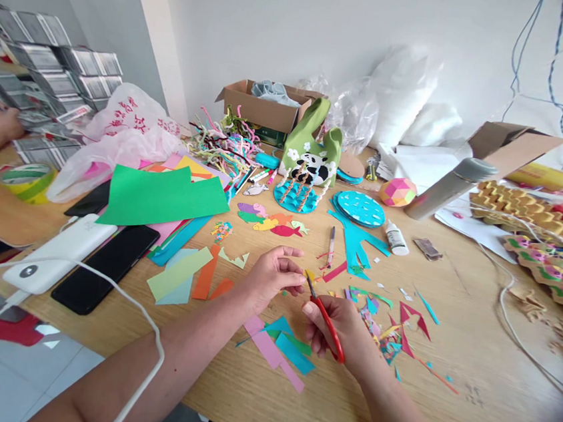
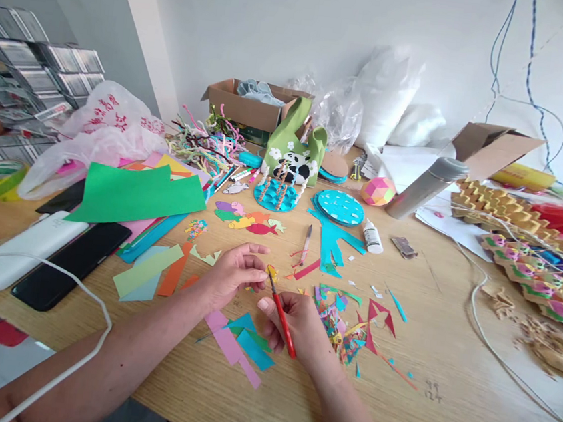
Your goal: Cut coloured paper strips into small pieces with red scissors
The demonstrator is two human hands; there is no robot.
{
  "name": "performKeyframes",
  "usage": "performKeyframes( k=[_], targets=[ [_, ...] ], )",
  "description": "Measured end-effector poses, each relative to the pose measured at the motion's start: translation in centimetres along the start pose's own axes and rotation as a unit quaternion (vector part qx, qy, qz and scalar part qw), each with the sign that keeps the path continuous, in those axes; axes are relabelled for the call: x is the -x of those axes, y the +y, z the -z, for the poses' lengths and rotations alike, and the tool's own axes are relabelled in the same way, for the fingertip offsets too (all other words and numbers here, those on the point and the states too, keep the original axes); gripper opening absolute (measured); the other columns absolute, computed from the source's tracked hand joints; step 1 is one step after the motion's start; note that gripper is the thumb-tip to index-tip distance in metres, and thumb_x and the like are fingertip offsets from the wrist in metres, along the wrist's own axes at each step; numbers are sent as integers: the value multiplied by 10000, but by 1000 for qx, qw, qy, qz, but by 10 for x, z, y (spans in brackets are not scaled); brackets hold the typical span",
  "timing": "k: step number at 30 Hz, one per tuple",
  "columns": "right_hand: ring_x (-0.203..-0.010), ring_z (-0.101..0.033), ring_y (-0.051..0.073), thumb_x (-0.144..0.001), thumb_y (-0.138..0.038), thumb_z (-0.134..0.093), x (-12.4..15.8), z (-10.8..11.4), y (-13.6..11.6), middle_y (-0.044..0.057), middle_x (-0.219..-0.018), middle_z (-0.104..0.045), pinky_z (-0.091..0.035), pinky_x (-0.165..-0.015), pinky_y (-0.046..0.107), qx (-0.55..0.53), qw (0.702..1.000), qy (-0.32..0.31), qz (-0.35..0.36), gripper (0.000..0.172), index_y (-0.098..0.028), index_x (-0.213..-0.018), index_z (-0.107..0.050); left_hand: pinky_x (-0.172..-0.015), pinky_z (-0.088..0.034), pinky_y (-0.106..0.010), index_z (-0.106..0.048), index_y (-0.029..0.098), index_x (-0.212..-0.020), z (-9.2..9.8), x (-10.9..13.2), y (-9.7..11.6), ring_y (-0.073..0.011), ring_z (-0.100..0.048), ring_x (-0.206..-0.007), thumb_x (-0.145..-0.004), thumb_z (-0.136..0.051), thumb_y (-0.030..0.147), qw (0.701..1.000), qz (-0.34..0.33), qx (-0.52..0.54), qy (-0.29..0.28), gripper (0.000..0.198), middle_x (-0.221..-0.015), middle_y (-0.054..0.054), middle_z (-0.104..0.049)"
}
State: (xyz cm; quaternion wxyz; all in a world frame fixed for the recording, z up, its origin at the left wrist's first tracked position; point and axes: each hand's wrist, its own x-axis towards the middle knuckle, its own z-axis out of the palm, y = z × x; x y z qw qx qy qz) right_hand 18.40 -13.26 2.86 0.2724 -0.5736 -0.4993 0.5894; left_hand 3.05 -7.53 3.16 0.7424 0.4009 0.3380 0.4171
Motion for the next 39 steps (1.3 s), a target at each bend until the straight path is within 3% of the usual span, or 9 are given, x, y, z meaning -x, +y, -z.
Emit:
performKeyframes(
  k=[27, 39],
  targets=[
    [-333, -534, 103, -657, -601, -630, 0, -1, -5, -15, -449, -580, -390, -318, 177, 3, 1000, 2, -28, 459, -166, -570, -510, -537, -416, -222, -488, 148, -1045, 1, -1, 0, -98, -567, -547, -606, -680, 174, 1000, 7, 14, -2, 479, -665, 21, -583],
    [-357, -535, 99, -706, -613, -587, -1, -1, 1, -3, -464, -572, -401, -333, 175, -3, 1000, -8, 6, 477, -156, -588, -524, -537, -425, -233, -491, 140, -1046, 0, 0, 0, -97, -562, -539, -584, -682, 139, 1000, 9, 5, 6, 500, -670, 24, -578]
  ],
)
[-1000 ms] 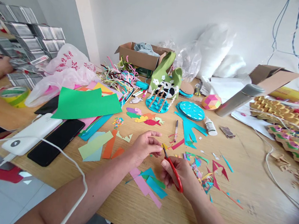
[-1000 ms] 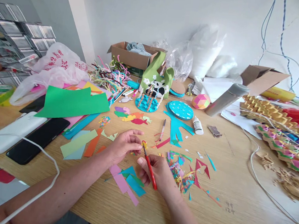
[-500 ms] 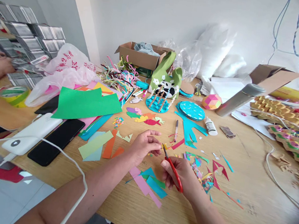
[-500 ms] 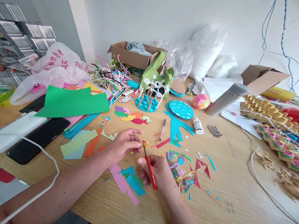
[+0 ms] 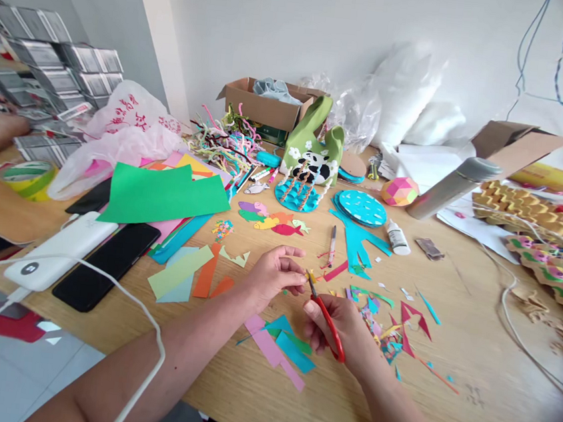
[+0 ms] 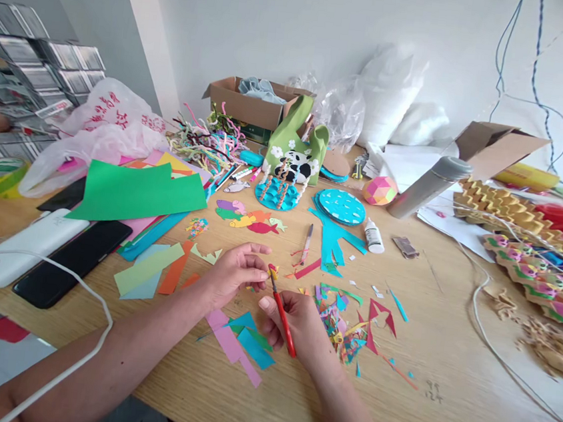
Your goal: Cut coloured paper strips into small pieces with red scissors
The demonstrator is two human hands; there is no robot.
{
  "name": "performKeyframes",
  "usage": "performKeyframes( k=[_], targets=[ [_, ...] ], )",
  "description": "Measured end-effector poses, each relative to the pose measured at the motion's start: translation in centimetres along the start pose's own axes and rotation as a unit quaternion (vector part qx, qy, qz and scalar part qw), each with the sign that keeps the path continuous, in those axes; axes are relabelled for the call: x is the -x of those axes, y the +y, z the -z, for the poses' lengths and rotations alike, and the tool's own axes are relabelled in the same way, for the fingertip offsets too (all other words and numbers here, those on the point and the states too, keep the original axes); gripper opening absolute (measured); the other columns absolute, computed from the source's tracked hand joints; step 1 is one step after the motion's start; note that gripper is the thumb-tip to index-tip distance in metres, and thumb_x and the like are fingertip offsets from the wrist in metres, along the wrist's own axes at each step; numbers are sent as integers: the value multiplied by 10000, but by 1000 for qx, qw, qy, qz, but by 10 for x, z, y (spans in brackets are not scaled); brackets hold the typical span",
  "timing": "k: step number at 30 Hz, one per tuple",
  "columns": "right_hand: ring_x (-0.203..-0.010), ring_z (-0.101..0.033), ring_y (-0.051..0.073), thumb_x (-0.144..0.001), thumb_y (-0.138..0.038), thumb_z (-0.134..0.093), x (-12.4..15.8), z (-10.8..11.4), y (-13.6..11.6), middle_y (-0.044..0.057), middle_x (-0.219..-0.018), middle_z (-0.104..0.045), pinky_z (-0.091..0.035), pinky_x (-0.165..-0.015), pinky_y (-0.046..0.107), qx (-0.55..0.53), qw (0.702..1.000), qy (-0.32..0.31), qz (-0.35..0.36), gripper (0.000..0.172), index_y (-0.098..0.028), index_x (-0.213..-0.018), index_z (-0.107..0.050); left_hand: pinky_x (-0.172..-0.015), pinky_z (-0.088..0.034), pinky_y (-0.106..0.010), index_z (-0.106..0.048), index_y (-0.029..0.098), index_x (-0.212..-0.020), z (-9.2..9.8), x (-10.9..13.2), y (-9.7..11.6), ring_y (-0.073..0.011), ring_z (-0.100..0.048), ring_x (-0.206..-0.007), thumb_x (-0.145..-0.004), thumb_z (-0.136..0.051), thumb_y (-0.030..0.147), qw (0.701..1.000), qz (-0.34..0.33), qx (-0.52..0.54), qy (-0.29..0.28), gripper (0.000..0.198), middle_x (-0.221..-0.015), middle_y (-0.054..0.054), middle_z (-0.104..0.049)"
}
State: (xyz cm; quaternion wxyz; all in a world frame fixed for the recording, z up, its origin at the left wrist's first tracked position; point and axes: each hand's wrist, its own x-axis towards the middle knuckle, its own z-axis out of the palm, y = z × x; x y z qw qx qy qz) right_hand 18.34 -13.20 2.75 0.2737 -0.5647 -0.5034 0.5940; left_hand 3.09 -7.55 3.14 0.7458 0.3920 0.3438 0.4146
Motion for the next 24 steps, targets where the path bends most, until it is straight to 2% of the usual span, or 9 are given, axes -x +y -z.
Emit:
performKeyframes(
  k=[15, 24],
  targets=[
    [-327, -531, 88, -695, -526, -651, 1, -1, -3, -13, -443, -578, -377, -293, 141, -9, 1000, 8, -24, 411, -152, -579, -523, -529, -428, -228, -484, 139, -1061, 1, 0, 0, -103, -571, -544, -597, -676, 140, 1000, -3, 6, -7, 502, -683, 21, -575],
    [-353, -542, 89, -732, -537, -613, 1, 0, -1, -7, -472, -589, -414, -326, 152, -12, 1000, -2, -3, 418, -152, -587, -536, -526, -427, -231, -490, 134, -1050, 0, 0, 0, -99, -565, -539, -585, -677, 132, 1000, -5, -2, 1, 502, -682, 22, -576]
  ],
)
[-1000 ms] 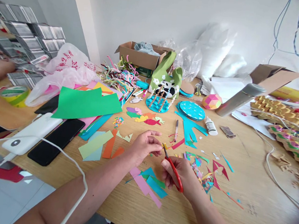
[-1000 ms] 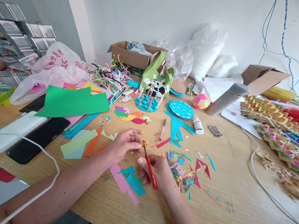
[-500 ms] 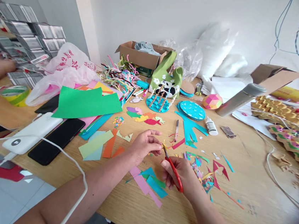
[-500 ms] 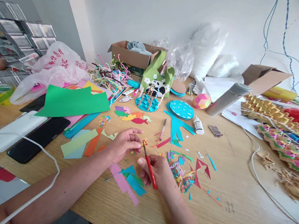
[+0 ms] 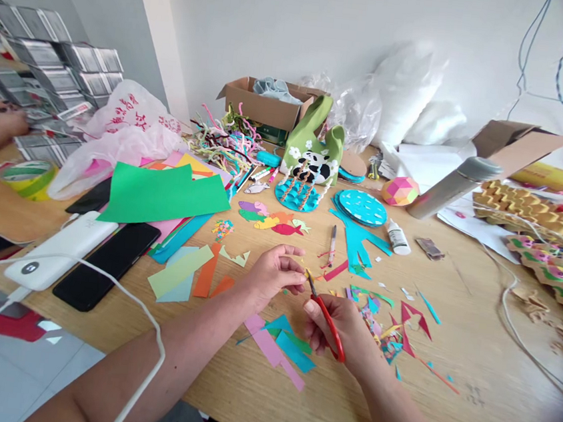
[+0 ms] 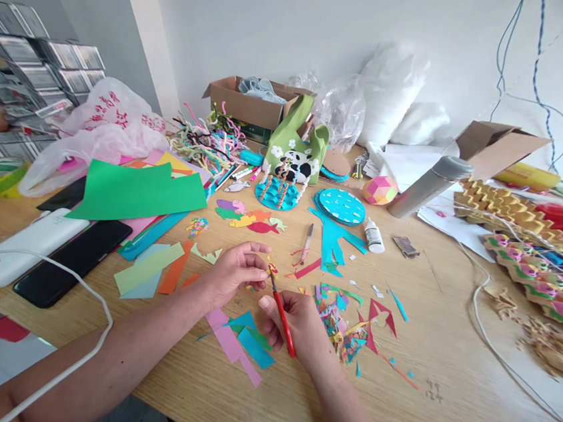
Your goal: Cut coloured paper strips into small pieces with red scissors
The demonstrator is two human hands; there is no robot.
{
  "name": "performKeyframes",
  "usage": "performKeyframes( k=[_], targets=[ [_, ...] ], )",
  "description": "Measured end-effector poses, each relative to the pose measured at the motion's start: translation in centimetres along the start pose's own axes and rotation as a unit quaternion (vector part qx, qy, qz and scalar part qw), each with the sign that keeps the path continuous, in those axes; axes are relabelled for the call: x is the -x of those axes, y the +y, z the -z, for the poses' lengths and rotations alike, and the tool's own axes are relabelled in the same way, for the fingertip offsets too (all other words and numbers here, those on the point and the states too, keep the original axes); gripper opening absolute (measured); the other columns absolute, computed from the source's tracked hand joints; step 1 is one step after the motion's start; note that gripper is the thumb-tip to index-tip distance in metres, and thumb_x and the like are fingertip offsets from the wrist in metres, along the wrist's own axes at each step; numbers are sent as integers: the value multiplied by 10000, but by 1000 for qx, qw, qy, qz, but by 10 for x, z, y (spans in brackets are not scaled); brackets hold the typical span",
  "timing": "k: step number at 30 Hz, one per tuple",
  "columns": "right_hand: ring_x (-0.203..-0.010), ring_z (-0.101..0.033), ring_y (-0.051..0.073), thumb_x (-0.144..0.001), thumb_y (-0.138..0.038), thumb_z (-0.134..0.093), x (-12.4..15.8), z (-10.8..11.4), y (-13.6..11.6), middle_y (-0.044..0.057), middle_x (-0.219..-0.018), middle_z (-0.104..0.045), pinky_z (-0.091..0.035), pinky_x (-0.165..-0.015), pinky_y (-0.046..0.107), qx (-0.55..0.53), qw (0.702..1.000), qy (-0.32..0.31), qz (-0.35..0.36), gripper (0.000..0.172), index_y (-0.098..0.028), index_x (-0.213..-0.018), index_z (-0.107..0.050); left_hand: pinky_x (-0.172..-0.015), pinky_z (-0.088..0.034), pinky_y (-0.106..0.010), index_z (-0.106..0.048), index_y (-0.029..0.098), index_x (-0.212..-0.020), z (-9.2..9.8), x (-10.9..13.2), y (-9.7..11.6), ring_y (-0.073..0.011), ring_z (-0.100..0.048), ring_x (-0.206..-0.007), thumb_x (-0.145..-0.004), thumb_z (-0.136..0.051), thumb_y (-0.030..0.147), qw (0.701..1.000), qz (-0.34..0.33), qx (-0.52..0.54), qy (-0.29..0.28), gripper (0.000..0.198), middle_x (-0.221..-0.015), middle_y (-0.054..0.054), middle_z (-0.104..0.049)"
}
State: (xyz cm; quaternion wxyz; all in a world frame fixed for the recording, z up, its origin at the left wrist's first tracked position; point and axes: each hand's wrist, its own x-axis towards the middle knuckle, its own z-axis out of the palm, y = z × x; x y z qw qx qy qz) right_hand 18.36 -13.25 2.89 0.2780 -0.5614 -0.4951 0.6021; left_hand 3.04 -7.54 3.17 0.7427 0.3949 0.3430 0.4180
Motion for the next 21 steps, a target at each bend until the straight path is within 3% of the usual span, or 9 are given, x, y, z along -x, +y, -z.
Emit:
performKeyframes(
  k=[21],
  targets=[
    [-319, -527, 92, -681, -520, -659, 0, -2, -3, -10, -445, -587, -383, -288, 148, 10, 999, 25, -32, 404, -156, -584, -516, -526, -421, -228, -483, 148, -1052, 3, -2, 0, -100, -560, -546, -602, -675, 160, 1000, -9, -3, 2, 489, -673, 23, -572]
  ],
)
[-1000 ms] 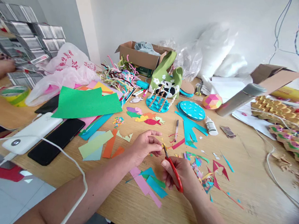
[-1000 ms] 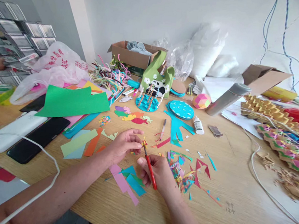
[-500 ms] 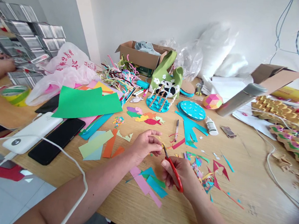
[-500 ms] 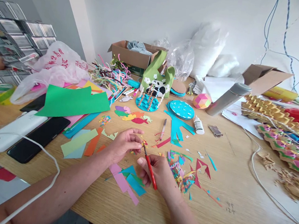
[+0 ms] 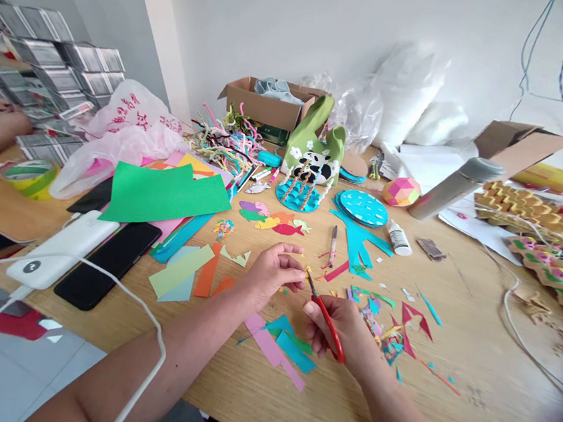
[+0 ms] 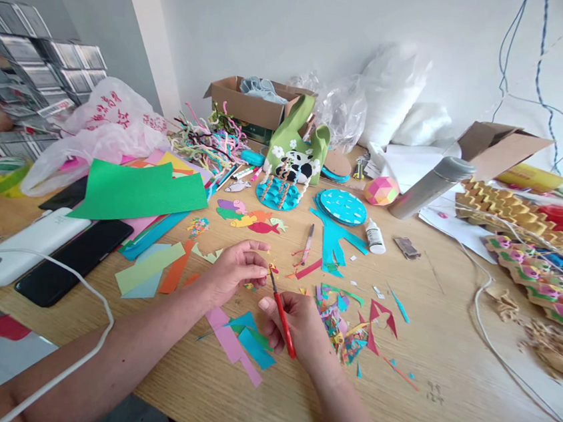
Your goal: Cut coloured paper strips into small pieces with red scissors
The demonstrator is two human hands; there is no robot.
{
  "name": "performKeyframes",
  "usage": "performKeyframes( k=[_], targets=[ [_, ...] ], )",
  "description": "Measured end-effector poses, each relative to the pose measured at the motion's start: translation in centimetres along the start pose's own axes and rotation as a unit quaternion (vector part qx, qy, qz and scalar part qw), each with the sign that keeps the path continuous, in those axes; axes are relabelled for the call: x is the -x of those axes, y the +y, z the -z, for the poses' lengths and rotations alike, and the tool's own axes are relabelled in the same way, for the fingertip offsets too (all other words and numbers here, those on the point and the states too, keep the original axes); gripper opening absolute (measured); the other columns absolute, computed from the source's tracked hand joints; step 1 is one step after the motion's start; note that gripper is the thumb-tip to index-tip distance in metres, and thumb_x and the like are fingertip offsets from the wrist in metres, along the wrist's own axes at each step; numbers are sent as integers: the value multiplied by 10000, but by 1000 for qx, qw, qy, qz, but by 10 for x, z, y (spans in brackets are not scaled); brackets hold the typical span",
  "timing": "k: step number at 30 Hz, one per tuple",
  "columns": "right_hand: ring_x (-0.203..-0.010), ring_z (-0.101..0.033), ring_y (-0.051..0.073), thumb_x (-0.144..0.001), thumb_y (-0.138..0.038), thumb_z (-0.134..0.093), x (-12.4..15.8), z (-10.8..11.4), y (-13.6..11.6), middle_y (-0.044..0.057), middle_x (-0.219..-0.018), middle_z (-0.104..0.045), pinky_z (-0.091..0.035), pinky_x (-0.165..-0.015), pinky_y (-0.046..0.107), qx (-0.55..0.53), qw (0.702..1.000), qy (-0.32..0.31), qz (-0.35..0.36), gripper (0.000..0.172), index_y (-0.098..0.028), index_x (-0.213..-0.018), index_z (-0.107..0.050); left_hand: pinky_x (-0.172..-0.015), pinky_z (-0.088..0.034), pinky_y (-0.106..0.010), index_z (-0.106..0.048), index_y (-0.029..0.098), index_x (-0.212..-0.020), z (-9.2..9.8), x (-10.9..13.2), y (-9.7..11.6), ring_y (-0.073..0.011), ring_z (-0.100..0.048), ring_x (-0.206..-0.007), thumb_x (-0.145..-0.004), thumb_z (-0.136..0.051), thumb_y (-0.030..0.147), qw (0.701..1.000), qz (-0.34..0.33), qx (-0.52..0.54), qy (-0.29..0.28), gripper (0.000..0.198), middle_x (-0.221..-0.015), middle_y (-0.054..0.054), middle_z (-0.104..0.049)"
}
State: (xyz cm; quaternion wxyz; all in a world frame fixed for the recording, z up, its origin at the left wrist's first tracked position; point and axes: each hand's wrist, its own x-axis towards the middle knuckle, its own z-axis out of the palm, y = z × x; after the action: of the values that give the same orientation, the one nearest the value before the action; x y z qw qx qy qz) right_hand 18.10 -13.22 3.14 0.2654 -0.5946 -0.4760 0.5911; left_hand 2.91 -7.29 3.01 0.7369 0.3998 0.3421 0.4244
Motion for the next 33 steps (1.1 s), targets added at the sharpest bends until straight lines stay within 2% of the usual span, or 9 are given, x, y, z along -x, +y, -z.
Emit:
performKeyframes(
  k=[5, 11, 22, 29, 33],
  targets=[
    [-314, -525, 89, -670, -530, -660, 1, -1, -2, -12, -437, -583, -372, -287, 144, 4, 1000, 0, 0, 413, -155, -577, -513, -543, -411, -230, -508, 152, -1041, 1, -1, -1, -97, -544, -575, -605, -666, 151, 999, -18, -29, 9, 463, -690, 12, -582],
    [-310, -521, 84, -664, -531, -662, 1, -2, -3, -15, -433, -581, -343, -276, 134, 4, 1000, -1, -8, 415, -155, -575, -509, -673, -414, -238, -557, 153, -994, 1, -1, 1, -95, -548, -664, -599, -669, 137, 996, -34, -70, 31, 411, -690, 11, -592],
    [-311, -524, 93, -682, -548, -640, 2, 0, -2, -17, -423, -568, -362, -286, 153, 7, 1000, -8, 7, 433, -158, -553, -501, -707, -426, -238, -537, 154, -1014, 3, -3, -4, -86, -561, -648, -610, -686, 133, 1000, -31, -4, -1, 431, -678, 22, -585],
    [-308, -520, 95, -664, -555, -655, 3, 0, -3, -17, -426, -574, -335, -279, 152, -6, 1000, -7, -4, 435, -165, -556, -496, -671, -440, -236, -532, 153, -1003, 4, -5, -5, -84, -555, -625, -592, -688, 114, 999, -27, 9, 15, 441, -668, 24, -591],
    [-328, -509, 105, -653, -579, -651, 3, 0, -7, -12, -427, -561, -362, -321, 187, -3, 999, 37, 24, 445, -176, -550, -494, -659, -441, -240, -524, 147, -991, 5, -7, -6, -89, -554, -624, -591, -688, 120, 998, -31, 0, 47, 433, -668, 25, -587]
  ],
)
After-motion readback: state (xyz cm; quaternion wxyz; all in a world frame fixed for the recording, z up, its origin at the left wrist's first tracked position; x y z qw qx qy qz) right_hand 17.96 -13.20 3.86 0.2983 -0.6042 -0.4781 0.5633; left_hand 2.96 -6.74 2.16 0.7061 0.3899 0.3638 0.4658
